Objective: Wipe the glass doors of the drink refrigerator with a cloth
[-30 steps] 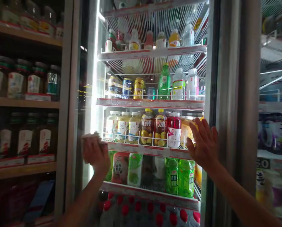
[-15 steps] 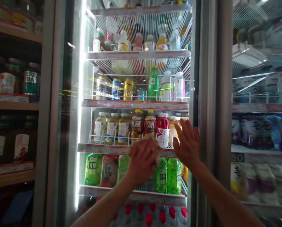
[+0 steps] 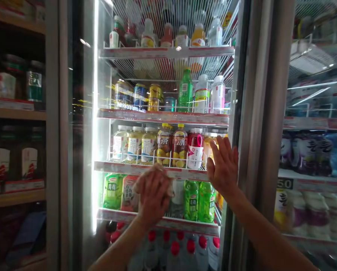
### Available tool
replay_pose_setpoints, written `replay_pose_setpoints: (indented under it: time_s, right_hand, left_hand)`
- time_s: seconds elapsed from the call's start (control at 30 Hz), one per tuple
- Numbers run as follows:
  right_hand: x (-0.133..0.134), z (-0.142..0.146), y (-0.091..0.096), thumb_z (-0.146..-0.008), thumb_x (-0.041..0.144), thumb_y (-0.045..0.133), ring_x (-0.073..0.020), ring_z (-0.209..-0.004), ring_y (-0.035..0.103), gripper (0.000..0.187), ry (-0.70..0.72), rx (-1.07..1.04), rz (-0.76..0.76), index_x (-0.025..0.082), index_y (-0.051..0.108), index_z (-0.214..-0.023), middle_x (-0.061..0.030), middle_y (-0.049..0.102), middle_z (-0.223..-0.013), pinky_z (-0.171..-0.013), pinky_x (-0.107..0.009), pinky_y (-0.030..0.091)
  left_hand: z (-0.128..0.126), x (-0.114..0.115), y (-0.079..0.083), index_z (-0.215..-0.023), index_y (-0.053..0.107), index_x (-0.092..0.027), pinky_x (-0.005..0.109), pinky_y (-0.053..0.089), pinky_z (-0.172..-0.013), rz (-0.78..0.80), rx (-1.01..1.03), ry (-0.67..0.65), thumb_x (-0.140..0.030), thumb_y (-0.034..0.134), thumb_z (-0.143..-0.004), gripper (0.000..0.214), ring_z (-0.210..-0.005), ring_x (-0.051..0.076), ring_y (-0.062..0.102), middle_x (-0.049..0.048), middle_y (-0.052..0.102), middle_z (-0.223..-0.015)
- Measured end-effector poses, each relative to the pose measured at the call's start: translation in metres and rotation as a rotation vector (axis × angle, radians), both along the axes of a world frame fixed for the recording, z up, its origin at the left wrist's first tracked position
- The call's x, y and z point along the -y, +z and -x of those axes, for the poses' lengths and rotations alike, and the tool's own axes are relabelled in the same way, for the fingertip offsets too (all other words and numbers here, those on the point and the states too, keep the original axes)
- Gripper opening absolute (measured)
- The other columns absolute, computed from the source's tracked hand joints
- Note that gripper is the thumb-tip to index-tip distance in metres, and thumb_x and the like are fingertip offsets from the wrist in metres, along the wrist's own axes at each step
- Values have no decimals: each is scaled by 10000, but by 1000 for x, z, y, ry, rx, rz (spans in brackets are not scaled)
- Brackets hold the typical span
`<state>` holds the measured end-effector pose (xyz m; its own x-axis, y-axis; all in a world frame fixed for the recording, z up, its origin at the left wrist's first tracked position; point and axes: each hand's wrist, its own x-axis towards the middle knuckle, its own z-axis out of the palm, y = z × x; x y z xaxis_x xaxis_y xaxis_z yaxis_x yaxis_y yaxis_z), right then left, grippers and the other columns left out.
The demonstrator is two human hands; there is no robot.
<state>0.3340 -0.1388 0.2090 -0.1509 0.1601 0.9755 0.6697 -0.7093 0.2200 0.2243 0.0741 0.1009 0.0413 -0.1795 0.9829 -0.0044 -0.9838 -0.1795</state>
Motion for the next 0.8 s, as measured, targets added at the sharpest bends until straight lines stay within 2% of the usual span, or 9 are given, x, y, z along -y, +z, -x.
replay_pose_setpoints:
  time_s: [0.07,0.13,0.3,0.37,0.47,0.57,0.63,0.73,0.8]
  right_hand:
    - [0,3,-8,-905,251,427,-233,-1409,246,570,13,1,31,257,269,-1453,-63,321,-1503,-1150,-479,192]
    - [-2,8,-21,-902,253,434,-233,-1413,234,583,28,-5,57,264,256,-1458,-52,302,-1512,-1154,-476,176]
    - [-17,20,-54,-895,248,438,-257,-1421,205,597,62,-76,62,267,249,-1461,-44,248,-1533,-1160,-502,120]
    - [-22,23,-61,-900,238,409,-253,-1419,214,573,134,-97,54,270,266,-1454,-38,272,-1525,-1162,-511,108]
    - [-22,26,-63,-915,235,334,-230,-1404,259,525,356,-145,5,276,300,-1437,-24,346,-1492,-1163,-515,128]
    - [-15,30,-59,-920,246,305,-220,-1382,312,504,528,-209,-57,265,323,-1424,-31,393,-1464,-1162,-522,154]
    - [-9,32,-57,-924,254,294,-224,-1375,326,502,569,-252,-74,241,324,-1425,-52,399,-1458,-1160,-525,170]
    - [-2,31,-56,-925,252,297,-233,-1369,337,503,565,-266,-55,231,317,-1428,-73,383,-1466,-1143,-519,237]
    - [0,29,-61,-921,240,320,-236,-1374,328,508,529,-238,-16,255,304,-1429,-68,365,-1476,-1130,-522,268]
  left_hand:
    - [-12,28,-6,-1262,534,-221,457,111,-1167,-115,-48,-59,-316,445,-864,419,-1369,219,308,61,524,-1348]
    - [-9,17,-6,-1244,548,-233,443,118,-1168,-146,-47,-47,-298,446,-862,401,-1357,205,329,58,541,-1327]
    - [37,-110,9,-1333,450,-162,481,310,-1077,296,266,243,-281,492,-858,491,-1340,280,357,164,444,-1395]
    - [42,-125,13,-1382,377,-131,519,312,-1059,406,382,294,-281,483,-872,542,-1350,309,332,198,392,-1423]
    - [18,-66,4,-1365,416,-169,509,247,-1100,317,220,216,-284,494,-865,519,-1380,300,276,163,352,-1463]
    - [-14,31,-22,-1302,498,-275,480,140,-1151,-95,-109,9,-277,480,-857,445,-1385,240,274,35,402,-1454]
    - [-23,67,-37,-1273,521,-305,448,143,-1156,-380,-235,-52,-334,484,-857,419,-1390,216,258,-12,361,-1480]
    - [-16,51,-41,-1259,531,-310,419,145,-1161,-522,-290,-63,-367,479,-863,404,-1389,189,254,-23,372,-1473]
    - [-4,15,-31,-1262,531,-291,436,126,-1163,-340,-209,-12,-299,462,-872,396,-1394,188,247,3,442,-1426]
